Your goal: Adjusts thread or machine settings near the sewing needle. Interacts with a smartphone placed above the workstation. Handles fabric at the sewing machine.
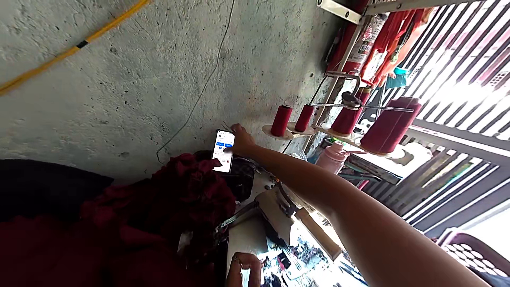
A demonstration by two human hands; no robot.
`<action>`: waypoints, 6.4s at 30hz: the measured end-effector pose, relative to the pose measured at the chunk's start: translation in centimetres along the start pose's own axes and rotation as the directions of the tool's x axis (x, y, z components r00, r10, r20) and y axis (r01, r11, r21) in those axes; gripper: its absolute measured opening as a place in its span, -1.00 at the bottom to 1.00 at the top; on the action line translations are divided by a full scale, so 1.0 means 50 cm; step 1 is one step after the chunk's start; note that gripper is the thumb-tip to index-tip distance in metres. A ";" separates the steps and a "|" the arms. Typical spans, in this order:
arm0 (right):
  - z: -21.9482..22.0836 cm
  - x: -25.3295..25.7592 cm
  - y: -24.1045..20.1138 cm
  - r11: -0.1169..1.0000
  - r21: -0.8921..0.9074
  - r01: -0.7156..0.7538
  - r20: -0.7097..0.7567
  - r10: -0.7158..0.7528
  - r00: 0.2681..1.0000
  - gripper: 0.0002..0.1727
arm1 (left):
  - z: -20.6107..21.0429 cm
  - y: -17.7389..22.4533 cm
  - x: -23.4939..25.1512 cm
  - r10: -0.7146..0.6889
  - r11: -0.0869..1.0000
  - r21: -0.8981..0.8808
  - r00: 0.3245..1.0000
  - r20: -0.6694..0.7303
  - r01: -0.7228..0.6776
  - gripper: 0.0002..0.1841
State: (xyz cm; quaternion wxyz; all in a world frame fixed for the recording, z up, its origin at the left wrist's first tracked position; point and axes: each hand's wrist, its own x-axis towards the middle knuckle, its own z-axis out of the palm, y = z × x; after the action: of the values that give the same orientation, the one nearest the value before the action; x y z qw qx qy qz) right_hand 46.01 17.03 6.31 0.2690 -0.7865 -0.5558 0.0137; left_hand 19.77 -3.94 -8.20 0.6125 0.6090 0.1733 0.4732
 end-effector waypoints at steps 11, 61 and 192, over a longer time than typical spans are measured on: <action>0.035 -0.029 0.003 0.982 -0.158 0.101 0.133 -0.080 0.988 -0.22 | -0.002 -0.003 0.001 0.009 1.000 -0.010 1.000 0.004 -0.009 -0.88; -0.004 -0.008 -0.004 0.982 0.012 -0.187 -0.013 0.187 0.982 -0.30 | -0.002 -0.002 0.000 0.007 1.000 0.009 1.000 0.017 -0.007 -0.89; -0.105 -0.542 -0.074 0.675 -0.138 0.725 0.387 -0.637 0.667 -0.89 | 0.010 -0.010 -0.002 0.053 0.965 -0.236 0.964 -0.260 -0.117 -0.76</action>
State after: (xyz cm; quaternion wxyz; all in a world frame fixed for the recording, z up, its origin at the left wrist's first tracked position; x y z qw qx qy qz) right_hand 34.15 -8.10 4.91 0.0504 -0.5355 -0.8418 -0.0456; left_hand 20.29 -4.25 -8.59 0.6363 0.4690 0.1622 0.5906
